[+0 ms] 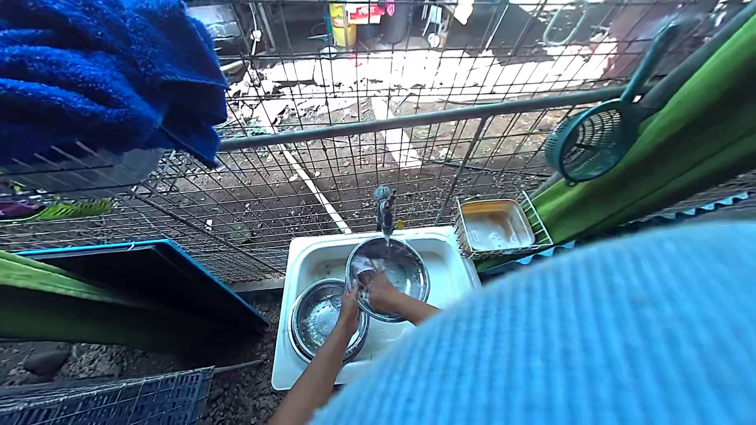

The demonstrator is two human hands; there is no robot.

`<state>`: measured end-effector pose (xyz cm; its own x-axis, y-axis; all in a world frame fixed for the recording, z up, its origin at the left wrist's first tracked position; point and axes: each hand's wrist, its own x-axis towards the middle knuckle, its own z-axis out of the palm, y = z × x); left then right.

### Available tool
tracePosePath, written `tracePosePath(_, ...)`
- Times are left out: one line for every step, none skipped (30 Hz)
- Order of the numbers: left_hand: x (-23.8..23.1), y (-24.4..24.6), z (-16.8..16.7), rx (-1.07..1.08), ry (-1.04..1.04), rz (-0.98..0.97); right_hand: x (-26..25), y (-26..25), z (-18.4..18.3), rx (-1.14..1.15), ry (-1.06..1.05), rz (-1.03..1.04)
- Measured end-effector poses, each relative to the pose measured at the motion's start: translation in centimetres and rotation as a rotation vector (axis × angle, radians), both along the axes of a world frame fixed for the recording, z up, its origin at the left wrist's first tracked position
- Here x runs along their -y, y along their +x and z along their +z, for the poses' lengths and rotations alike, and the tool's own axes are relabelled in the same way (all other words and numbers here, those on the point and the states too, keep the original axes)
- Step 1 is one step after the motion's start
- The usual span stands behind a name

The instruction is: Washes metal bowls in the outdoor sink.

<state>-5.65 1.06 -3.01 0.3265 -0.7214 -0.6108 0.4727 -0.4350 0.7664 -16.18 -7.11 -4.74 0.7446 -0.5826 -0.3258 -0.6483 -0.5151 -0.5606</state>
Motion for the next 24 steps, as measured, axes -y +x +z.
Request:
tracePosePath(0.2,0.3,-0.3,0.022,-0.006,0.029,-0.9,0.6,0.3,0.071,0.071,0.02)
tracePosePath(0.3,0.7,-0.6,0.065,-0.001,0.06,-1.3,0.5,0.1,0.116,0.141,0.07)
tracePosePath(0.1,1.3,-0.9,0.101,0.005,0.086,-1.5,0.0,-0.1,0.114,0.184,0.126)
tracePosePath(-0.3,2.0,-1.0,0.121,0.003,0.092,-1.4,-0.8,-0.2,0.061,0.19,0.165)
tracePosePath(-0.7,2.5,-1.3,0.135,0.002,0.09,-1.1,-1.7,-0.1,-0.036,0.172,0.169)
tracePosePath(-1.0,2.7,-1.6,0.138,0.012,0.09,-0.6,-2.5,-0.1,-0.133,0.154,0.127)
tracePosePath(-1.2,2.7,-1.7,0.132,0.019,0.088,0.1,-3.0,0.0,-0.224,0.145,0.046)
tracePosePath(-1.2,2.4,-1.9,0.12,0.019,0.082,1.0,-3.1,0.2,-0.291,0.136,-0.051)
tracePosePath(-1.2,2.1,-2.1,0.107,0.014,0.076,2.0,-3.0,0.6,-0.319,0.128,-0.153)
tracePosePath(-1.1,1.6,-2.2,0.098,0.01,0.073,2.8,-2.6,0.9,-0.314,0.118,-0.248)
tracePosePath(-1.1,1.1,-2.2,0.089,0.004,0.069,3.4,-1.9,1.3,-0.285,0.124,-0.339)
tracePosePath(-1.1,0.4,-2.1,0.08,-0.004,0.064,3.5,-1.0,1.5,-0.221,0.147,-0.431)
tracePosePath(-1.1,-0.3,-1.9,0.075,-0.014,0.063,3.0,0.1,1.6,-0.128,0.192,-0.515)
tracePosePath(-0.9,-0.8,-1.9,0.073,-0.032,0.067,2.1,1.3,1.7,-0.004,0.261,-0.571)
tracePosePath(-0.4,-1.1,-1.9,0.074,-0.054,0.084,0.8,2.4,1.5,0.114,0.319,-0.572)
tracePosePath(0.1,-1.1,-1.7,0.081,-0.071,0.116,-0.6,3.1,1.5,0.192,0.37,-0.52)
tracePosePath(0.5,-0.8,-1.7,0.098,-0.071,0.161,-2.0,3.0,1.6,0.223,0.385,-0.424)
tracePosePath(0.6,0.0,-1.4,0.111,-0.053,0.198,-2.9,2.2,1.5,0.181,0.335,-0.27)
tracePosePath(0.5,1.1,-0.9,0.11,-0.031,0.209,-3.2,0.8,1.2,0.087,0.259,-0.104)
tracePosePath(0.2,2.3,-0.7,0.111,-0.017,0.207,-2.9,-0.7,1.1,-0.042,0.175,0.03)
tracePosePath(-0.2,3.1,-0.5,0.115,-0.006,0.201,-2.3,-2.3,0.7,-0.142,0.087,0.104)
tracePosePath(-0.6,3.3,-0.3,0.12,-0.001,0.19,-1.3,-3.7,-0.1,-0.198,0.003,0.123)
tracePosePath(-0.8,3.2,-0.1,0.124,-0.006,0.162,-0.2,-4.7,-1.0,-0.201,-0.069,0.09)
tracePosePath(-1.0,2.6,-0.1,0.118,-0.014,0.124,0.9,-5.1,-1.8,-0.203,-0.125,0.031)
